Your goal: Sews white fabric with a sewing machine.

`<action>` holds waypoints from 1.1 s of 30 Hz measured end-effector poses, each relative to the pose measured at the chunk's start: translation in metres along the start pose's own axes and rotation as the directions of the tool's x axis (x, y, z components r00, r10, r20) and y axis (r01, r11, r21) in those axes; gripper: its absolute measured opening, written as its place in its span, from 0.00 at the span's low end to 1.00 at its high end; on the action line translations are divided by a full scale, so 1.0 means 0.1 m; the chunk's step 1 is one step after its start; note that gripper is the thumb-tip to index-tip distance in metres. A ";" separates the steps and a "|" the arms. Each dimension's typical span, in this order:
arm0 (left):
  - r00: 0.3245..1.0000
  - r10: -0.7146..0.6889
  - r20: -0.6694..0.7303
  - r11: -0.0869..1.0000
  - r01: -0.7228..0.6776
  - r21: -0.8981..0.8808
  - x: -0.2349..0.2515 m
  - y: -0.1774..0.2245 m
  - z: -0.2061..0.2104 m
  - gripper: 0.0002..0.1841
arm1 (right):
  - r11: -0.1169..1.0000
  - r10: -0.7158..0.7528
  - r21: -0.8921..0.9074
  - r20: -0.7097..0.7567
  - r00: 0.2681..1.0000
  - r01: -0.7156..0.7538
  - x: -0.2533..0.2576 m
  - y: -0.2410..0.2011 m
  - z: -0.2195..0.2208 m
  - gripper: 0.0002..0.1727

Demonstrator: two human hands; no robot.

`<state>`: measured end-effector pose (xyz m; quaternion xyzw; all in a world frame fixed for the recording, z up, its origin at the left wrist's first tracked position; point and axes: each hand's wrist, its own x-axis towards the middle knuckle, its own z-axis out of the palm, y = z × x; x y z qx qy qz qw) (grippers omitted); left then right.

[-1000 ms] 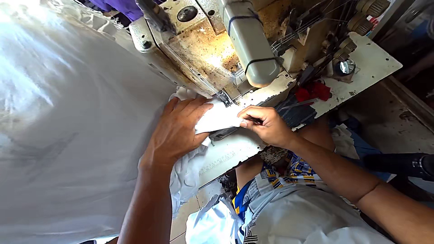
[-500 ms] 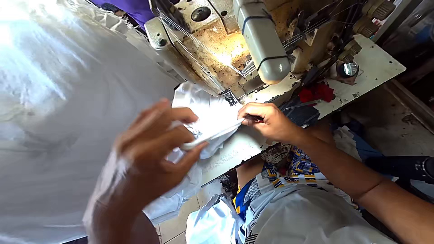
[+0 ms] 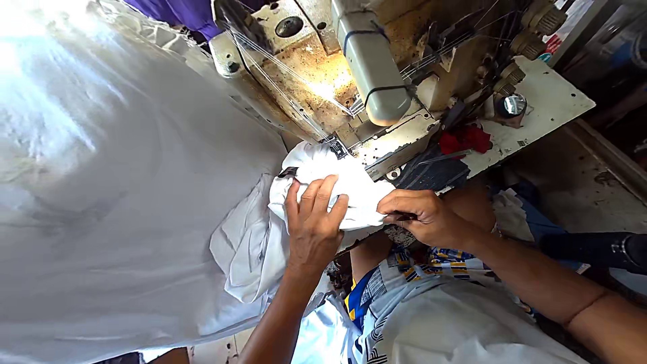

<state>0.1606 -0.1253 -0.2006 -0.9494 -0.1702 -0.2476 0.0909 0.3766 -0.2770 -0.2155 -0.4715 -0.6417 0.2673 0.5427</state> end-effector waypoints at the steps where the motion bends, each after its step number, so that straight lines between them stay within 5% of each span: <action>1: 1.000 -0.011 0.023 1.000 0.010 0.007 0.01 0.02 -0.05 0.12 | 1.000 0.008 0.016 -0.013 1.000 -0.008 -0.01 0.01 0.01 0.08; 16: 0.995 0.012 0.098 1.000 -0.014 0.024 0.31 -0.18 -0.34 0.03 | 0.995 0.049 0.097 -0.135 0.990 -0.036 0.25 0.10 0.04 0.04; 22: 0.996 0.027 0.090 0.999 -0.029 0.023 0.52 -0.45 -0.31 0.09 | 0.995 0.042 0.101 -0.169 0.985 -0.025 0.54 0.15 0.08 0.04; 27: 0.991 0.064 0.121 0.989 -0.047 -0.143 0.59 -0.55 -0.45 0.13 | 0.993 0.035 0.116 -0.202 0.979 -0.011 0.68 0.16 0.11 0.05; 33: 0.938 -0.027 0.345 0.998 0.046 -0.049 0.58 -0.79 -0.83 0.36 | 0.988 -0.007 0.151 -0.214 0.977 0.041 0.76 0.27 0.15 0.05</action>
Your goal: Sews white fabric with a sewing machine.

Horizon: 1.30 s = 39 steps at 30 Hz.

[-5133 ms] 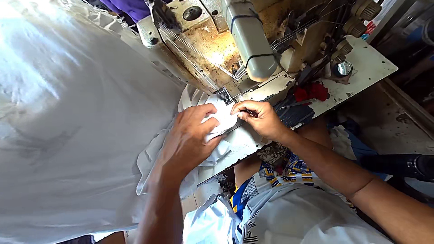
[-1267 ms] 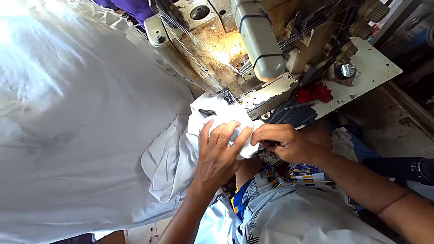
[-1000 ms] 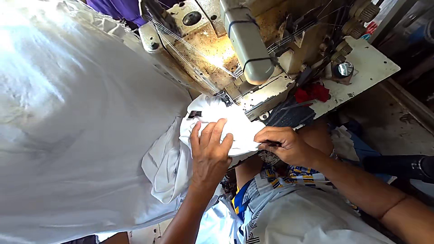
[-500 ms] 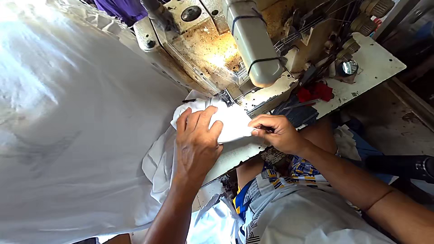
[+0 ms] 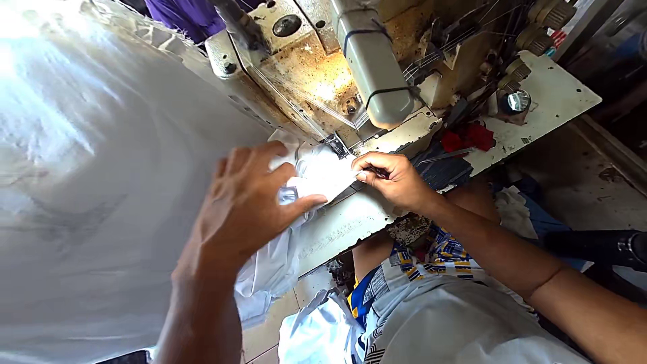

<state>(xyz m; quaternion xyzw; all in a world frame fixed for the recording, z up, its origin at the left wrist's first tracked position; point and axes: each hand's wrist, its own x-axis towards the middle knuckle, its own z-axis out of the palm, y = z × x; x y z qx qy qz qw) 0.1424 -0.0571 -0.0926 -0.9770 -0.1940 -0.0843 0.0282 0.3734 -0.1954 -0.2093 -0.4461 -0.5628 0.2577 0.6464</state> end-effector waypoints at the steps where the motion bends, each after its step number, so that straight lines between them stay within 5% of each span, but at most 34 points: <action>1: 1.000 -0.023 0.004 0.999 0.023 0.027 -0.04 -0.09 -0.06 0.35 | 1.000 -0.010 -0.009 -0.004 1.000 0.010 0.00 0.01 0.01 0.05; 4: 0.996 0.034 -0.077 0.999 -0.035 -0.017 -0.17 -0.15 -0.22 0.28 | 0.997 -0.026 -0.072 0.034 0.999 0.029 0.02 -0.03 -0.03 0.06; 8: 0.957 0.205 -0.205 0.911 -0.263 -0.318 -0.34 0.36 -0.28 0.13 | 0.981 -0.033 -0.170 0.318 0.948 0.091 -0.02 -0.33 -0.19 0.05; 12: 0.938 0.316 -0.144 0.815 -0.346 -0.465 -0.37 0.76 -0.07 0.12 | 0.980 -0.069 -0.133 0.462 0.884 0.146 -0.28 -0.48 -0.23 0.07; 15: 0.956 0.215 -0.200 0.858 -0.283 -0.428 -0.33 0.87 0.20 0.18 | 0.978 -0.048 -0.170 0.398 0.916 0.125 -0.50 -0.39 -0.25 0.08; 18: 0.956 0.159 -0.247 0.964 -0.204 -0.171 -0.30 0.92 0.57 0.32 | 0.985 0.005 -0.164 0.296 0.955 0.046 -0.63 -0.36 -0.26 0.09; 23: 0.937 0.133 -0.322 0.991 -0.134 0.019 -0.28 0.74 1.05 0.24 | 0.994 0.051 -0.107 0.202 0.978 -0.030 -0.73 -0.32 -0.23 0.08; 27: 0.937 0.113 -0.329 0.994 -0.107 0.037 -0.26 0.71 0.88 0.12 | 0.996 0.078 -0.061 0.159 0.984 -0.069 -0.76 -0.31 -0.21 0.08; 39: 0.945 0.118 -0.306 0.991 -0.095 0.089 0.03 0.37 0.62 0.10 | 0.995 0.097 -0.033 0.076 0.992 -0.095 -0.32 -0.15 -0.10 0.03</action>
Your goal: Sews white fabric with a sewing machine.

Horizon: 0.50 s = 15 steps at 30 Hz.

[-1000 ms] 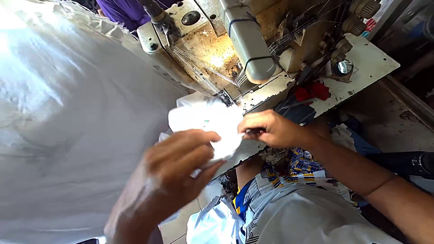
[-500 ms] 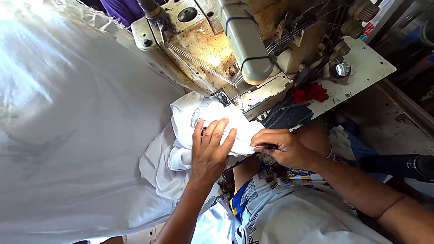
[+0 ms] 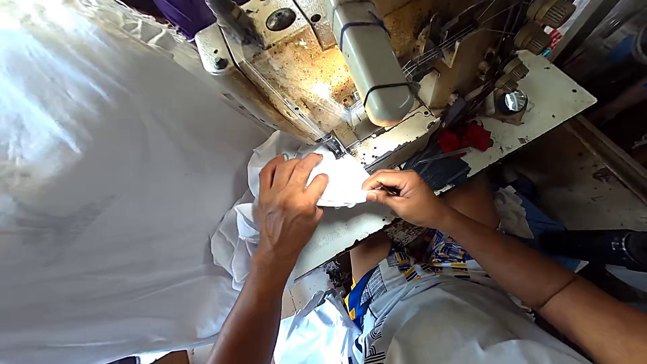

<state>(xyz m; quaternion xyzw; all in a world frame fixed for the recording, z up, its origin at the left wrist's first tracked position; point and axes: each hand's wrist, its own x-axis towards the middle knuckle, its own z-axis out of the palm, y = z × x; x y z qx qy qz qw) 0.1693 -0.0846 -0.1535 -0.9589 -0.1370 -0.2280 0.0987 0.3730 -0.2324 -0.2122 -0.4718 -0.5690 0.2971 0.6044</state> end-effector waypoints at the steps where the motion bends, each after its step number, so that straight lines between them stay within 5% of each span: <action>1: 1.000 -0.004 -0.001 1.000 0.004 -0.002 0.02 -0.04 0.01 0.10 | 1.000 -0.004 0.008 -0.001 1.000 0.004 0.05 0.01 0.01 0.03; 4: 0.999 0.005 0.050 0.999 -0.003 -0.035 0.07 -0.14 -0.05 0.12 | 1.000 -0.006 0.029 -0.010 1.000 0.006 0.18 -0.02 0.04 0.03; 8: 0.955 -0.010 0.297 0.998 0.029 -0.061 0.07 -0.29 -0.40 0.14 | 0.999 -0.003 0.041 -0.015 1.000 0.004 0.25 -0.04 0.05 0.05; 12: 0.912 -0.095 0.398 0.995 0.102 0.005 -0.03 -0.52 -0.79 0.33 | 0.999 -0.023 0.028 -0.013 1.000 0.023 0.28 0.02 0.06 0.06; 15: 0.942 0.021 0.336 0.994 0.014 -0.104 -0.10 -0.52 -0.98 0.22 | 0.998 -0.058 -0.027 0.007 0.998 0.058 0.30 0.02 0.04 0.07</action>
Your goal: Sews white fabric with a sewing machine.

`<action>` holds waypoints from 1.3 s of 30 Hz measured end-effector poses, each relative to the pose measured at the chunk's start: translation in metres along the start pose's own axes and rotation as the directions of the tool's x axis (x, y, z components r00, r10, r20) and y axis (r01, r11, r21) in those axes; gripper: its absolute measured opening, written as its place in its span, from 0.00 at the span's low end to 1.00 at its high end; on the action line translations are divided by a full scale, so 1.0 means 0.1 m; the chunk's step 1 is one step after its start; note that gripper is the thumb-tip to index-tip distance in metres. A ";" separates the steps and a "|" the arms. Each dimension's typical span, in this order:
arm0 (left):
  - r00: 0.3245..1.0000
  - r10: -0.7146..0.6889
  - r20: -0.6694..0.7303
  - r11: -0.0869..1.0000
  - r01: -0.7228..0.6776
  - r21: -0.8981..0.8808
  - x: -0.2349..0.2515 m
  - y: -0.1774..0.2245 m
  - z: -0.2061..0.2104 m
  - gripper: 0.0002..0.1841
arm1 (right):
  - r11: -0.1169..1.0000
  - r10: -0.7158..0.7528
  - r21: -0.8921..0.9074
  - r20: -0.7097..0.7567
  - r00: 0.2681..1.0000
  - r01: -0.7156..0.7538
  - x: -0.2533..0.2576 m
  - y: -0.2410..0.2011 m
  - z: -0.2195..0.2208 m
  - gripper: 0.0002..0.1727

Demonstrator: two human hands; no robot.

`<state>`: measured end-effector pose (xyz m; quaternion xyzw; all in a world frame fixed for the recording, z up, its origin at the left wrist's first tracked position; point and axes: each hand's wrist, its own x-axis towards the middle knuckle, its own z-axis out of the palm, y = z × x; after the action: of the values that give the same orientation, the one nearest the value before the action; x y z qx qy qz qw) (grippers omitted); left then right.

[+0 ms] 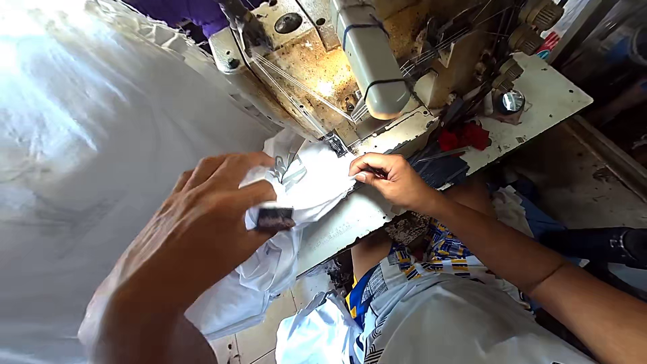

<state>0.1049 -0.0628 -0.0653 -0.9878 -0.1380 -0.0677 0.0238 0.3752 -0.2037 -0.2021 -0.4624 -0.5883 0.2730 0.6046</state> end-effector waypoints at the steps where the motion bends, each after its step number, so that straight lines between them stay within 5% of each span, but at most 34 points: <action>1: 0.998 0.055 -0.035 0.996 -0.057 -0.062 -0.02 0.08 -0.02 0.17 | 0.999 -0.007 -0.049 0.029 1.000 0.008 -0.01 -0.05 -0.02 0.06; 6: 0.968 0.214 -0.134 0.840 -0.252 -0.480 0.02 0.64 0.19 0.05 | 0.981 -0.120 -0.105 0.345 0.931 0.166 -0.18 -0.33 -0.17 0.06; 9: 0.958 0.189 -0.215 0.713 -0.284 -0.641 0.08 0.76 0.54 0.05 | 0.974 -0.166 -0.081 0.370 0.914 0.210 -0.39 -0.35 -0.17 0.08; 11: 0.955 0.128 -0.268 0.798 -0.259 -0.544 0.11 0.79 0.72 0.13 | 0.977 -0.145 -0.105 0.306 0.941 0.185 -0.52 -0.34 -0.19 0.09; 14: 0.951 0.112 -0.289 0.971 -0.166 -0.173 0.16 0.80 0.94 0.26 | 0.987 -0.095 -0.107 0.215 0.972 0.120 -0.65 -0.36 -0.22 0.09; 18: 0.930 0.004 -0.367 0.998 0.017 0.055 0.20 0.76 1.27 0.21 | 0.993 -0.045 -0.097 0.158 0.986 0.061 -0.76 -0.31 -0.21 0.10; 24: 0.942 -0.077 -0.326 0.990 0.111 0.085 0.14 0.85 1.05 0.06 | 1.000 0.022 -0.018 0.127 0.992 -0.020 -0.84 -0.27 -0.22 0.10; 39: 0.948 -0.041 -0.314 0.995 0.066 0.070 0.31 0.56 0.92 0.05 | 0.997 0.074 0.017 0.019 0.997 -0.075 -0.62 -0.17 -0.17 0.06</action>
<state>0.1615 -0.1021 -0.1535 -0.9588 -0.1620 -0.2182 0.0828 0.3782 -0.2695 -0.2138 -0.4762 -0.5739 0.3047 0.5924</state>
